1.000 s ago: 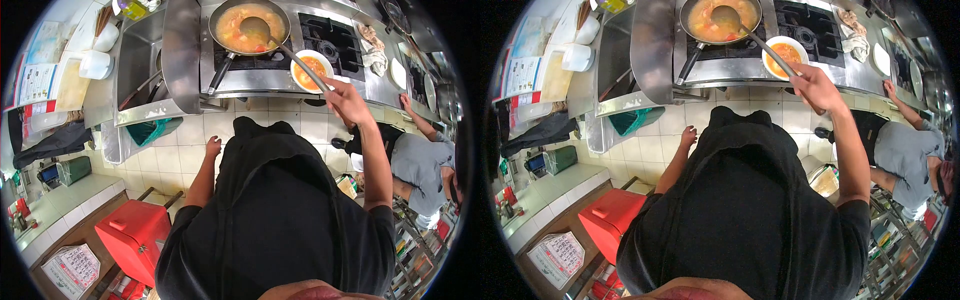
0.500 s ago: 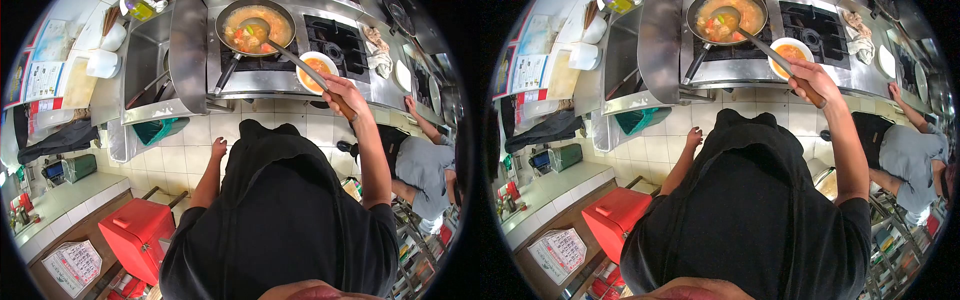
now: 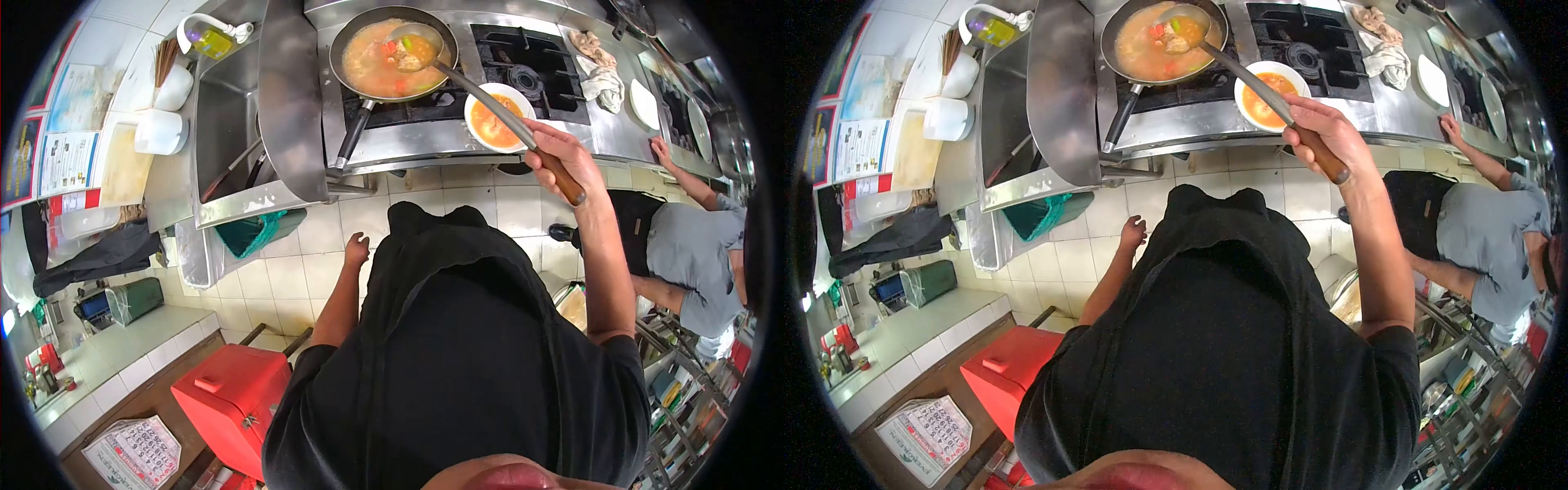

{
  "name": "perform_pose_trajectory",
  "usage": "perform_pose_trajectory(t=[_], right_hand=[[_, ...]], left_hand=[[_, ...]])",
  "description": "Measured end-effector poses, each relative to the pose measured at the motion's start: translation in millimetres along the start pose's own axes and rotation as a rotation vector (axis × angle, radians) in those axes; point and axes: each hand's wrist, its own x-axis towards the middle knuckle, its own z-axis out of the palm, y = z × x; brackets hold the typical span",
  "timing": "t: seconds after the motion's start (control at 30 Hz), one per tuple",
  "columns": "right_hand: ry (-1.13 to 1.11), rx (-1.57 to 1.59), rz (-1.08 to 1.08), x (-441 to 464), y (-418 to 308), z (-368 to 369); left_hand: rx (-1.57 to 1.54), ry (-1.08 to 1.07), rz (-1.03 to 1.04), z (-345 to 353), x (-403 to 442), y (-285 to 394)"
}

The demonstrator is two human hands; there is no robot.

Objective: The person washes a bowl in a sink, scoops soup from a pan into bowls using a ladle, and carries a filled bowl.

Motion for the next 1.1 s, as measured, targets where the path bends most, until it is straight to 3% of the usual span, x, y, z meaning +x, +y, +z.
perform_pose_trajectory(t=[0.2, 0.63, 0.77, 1.1], right_hand=[[0.041, 0.005, -0.024, -10.9, 2.3, 11.2], [-0.067, 0.362, -0.101, -73.4, 15.2, -20.6], [0.061, 0.305, -0.180, -118.3, 22.7, -30.2], [0.397, 0.096, -0.076, -158.0, 60.1, -30.9]], left_hand=[[0.022, -0.027, 0.004, 6.4, 8.6, 11.8], [0.007, -0.116, -0.024, 9.3, 18.5, 13.7], [0.087, -0.124, -0.008, 9.1, 15.1, 23.3], [0.143, -0.174, 0.020, 11.0, 24.0, 47.6]])
